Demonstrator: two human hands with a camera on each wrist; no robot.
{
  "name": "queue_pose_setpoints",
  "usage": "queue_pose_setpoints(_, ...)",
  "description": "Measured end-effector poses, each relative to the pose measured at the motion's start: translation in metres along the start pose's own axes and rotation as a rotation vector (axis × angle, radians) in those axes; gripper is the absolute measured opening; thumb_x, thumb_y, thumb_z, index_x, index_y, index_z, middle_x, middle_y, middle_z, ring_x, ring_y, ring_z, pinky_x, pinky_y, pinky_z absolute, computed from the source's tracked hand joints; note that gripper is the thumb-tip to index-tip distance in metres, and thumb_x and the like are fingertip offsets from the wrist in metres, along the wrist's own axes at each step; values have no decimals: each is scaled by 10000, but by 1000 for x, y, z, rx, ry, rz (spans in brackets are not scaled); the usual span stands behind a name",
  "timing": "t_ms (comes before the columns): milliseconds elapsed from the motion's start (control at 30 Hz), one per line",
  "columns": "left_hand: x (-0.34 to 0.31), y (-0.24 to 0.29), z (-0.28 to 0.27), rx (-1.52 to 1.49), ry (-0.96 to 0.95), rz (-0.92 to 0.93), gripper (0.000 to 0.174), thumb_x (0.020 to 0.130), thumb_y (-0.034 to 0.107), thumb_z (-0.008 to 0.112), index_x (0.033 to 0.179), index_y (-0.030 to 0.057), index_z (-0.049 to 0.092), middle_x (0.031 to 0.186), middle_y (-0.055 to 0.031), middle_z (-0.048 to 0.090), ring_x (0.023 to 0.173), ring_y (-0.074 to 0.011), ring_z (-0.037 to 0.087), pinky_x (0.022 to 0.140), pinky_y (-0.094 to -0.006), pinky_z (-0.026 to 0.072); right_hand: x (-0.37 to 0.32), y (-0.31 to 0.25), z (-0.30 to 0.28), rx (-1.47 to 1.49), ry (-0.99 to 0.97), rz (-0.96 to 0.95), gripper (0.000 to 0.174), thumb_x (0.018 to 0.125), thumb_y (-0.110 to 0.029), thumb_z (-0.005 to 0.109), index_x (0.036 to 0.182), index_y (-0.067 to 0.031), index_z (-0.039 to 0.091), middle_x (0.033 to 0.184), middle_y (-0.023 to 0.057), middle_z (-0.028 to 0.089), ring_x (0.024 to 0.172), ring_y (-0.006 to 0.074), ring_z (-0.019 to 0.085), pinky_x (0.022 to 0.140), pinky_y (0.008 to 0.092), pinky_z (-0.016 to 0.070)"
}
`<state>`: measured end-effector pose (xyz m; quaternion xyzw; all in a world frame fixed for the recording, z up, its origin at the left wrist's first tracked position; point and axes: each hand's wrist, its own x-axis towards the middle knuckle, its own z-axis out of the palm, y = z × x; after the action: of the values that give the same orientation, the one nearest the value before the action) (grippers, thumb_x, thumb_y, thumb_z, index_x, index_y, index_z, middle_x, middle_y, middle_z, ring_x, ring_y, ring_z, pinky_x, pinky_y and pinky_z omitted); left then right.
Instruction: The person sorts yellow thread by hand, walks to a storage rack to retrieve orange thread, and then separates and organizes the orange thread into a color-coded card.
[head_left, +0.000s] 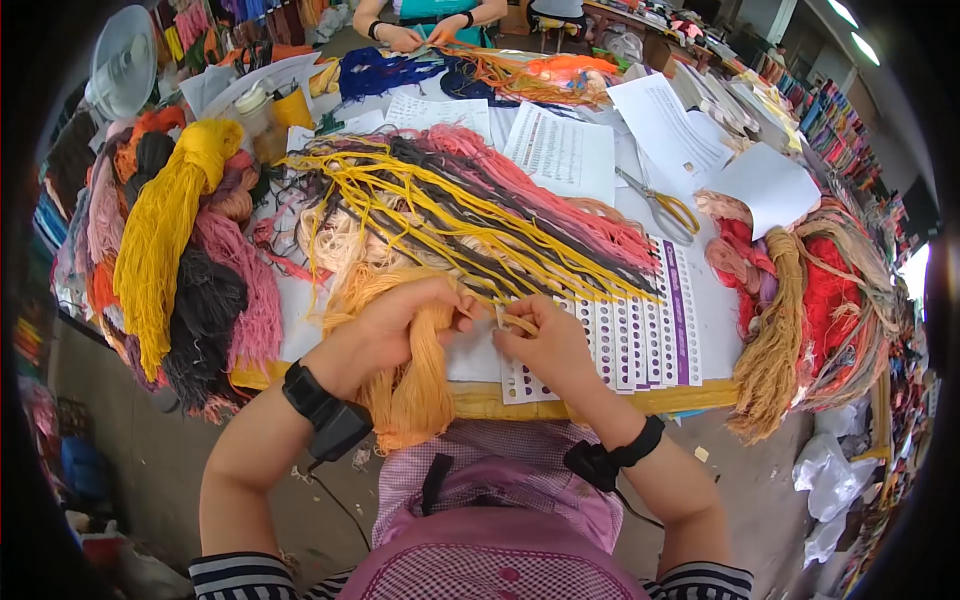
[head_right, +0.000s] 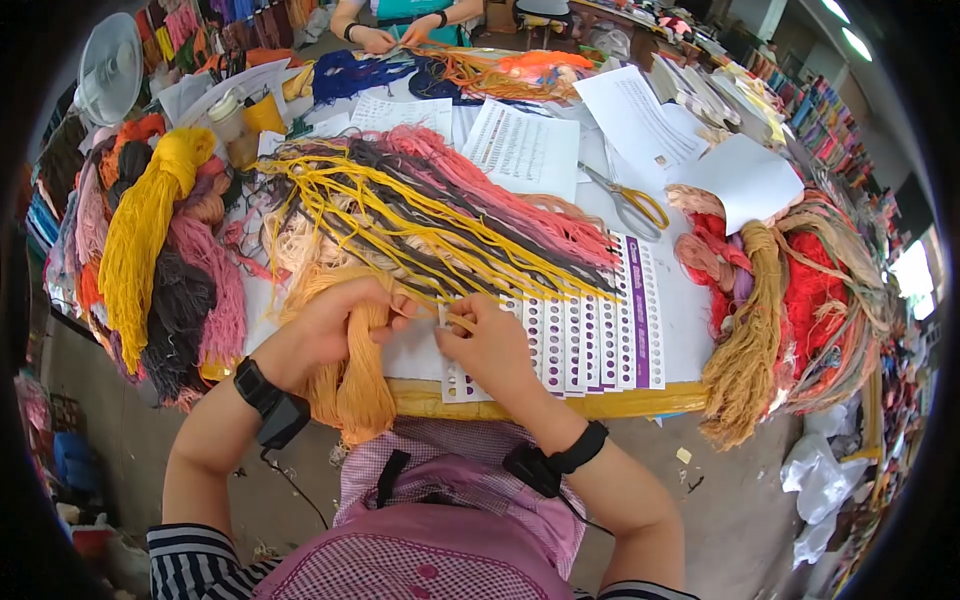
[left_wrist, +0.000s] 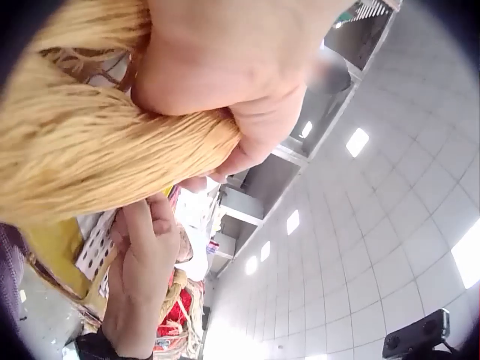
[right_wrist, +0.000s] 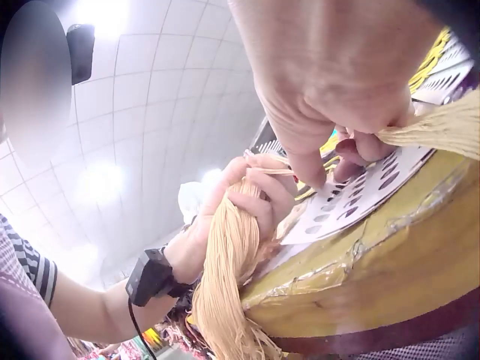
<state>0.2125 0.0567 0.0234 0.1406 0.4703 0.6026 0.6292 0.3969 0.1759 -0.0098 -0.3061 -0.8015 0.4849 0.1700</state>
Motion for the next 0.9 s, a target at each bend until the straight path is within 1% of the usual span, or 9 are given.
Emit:
queue_pose_setpoints(100,9,-6,17,88,-171,-61,198,850,212,605,954,48,641,813,-40,631,692,-101,561,548,-232,431,-10,-25,-5,-144,38,43,573,681,-257,765,1129,-53,472,797,160,653,715,311,656,644,370,508)
queue_pose_setpoints(200,26,-24,13,608,-140,-111,264,852,240,602,1048,65,630,732,1,588,588,-77,517,499,-207,379,-7,-15,1,-162,109,-73,648,663,-258,770,1163,-73,400,809,166,635,726,346,645,642,394,503)
queue_pose_setpoints(300,19,-12,10,931,-129,50,242,884,326,639,1016,125,670,703,44,557,570,-49,455,500,-203,330,-6,-24,-5,-164,30,16,604,651,-225,743,1136,-53,427,815,151,630,743,342,645,650,399,500)
queue_pose_setpoints(400,12,-9,-56,695,115,203,235,841,330,707,919,119,641,703,45,554,570,-56,479,494,-208,350,-1,-16,-7,-169,6,31,585,633,-213,720,1113,-34,439,826,150,635,750,336,648,666,398,500)
queue_pose_setpoints(467,-27,38,-29,334,417,-28,191,846,285,699,863,117,609,692,37,547,544,-68,480,462,-216,361,0,-12,-7,-122,-3,39,569,649,-229,723,1110,-23,462,782,89,625,699,236,623,636,337,480)
queue_pose_setpoints(633,-66,104,-145,120,365,147,208,877,188,638,735,147,492,563,47,434,432,-61,371,383,-201,288,-2,-14,-8,-147,-6,63,559,657,-241,725,1101,-19,468,791,82,635,705,233,632,647,335,485)
queue_pose_setpoints(733,-75,130,-149,65,464,226,255,887,198,634,716,142,454,544,48,400,421,-60,359,365,-198,284,-1,-11,-8,-132,3,38,570,653,-254,734,1100,-22,468,790,76,635,705,231,632,650,337,486)
queue_pose_setpoints(800,-76,147,-163,-99,499,413,194,895,227,636,780,114,529,576,28,472,445,-65,420,378,-182,328,0,-10,-7,-137,14,11,574,652,-262,740,1098,-23,469,790,74,634,703,231,631,651,337,485)
queue_pose_setpoints(900,-68,135,-161,209,738,642,270,888,303,662,1020,72,617,862,-31,618,718,-109,568,591,-228,477,-2,-13,-8,-186,5,-1,622,635,-259,740,1127,-18,447,783,97,637,729,296,650,671,375,503)
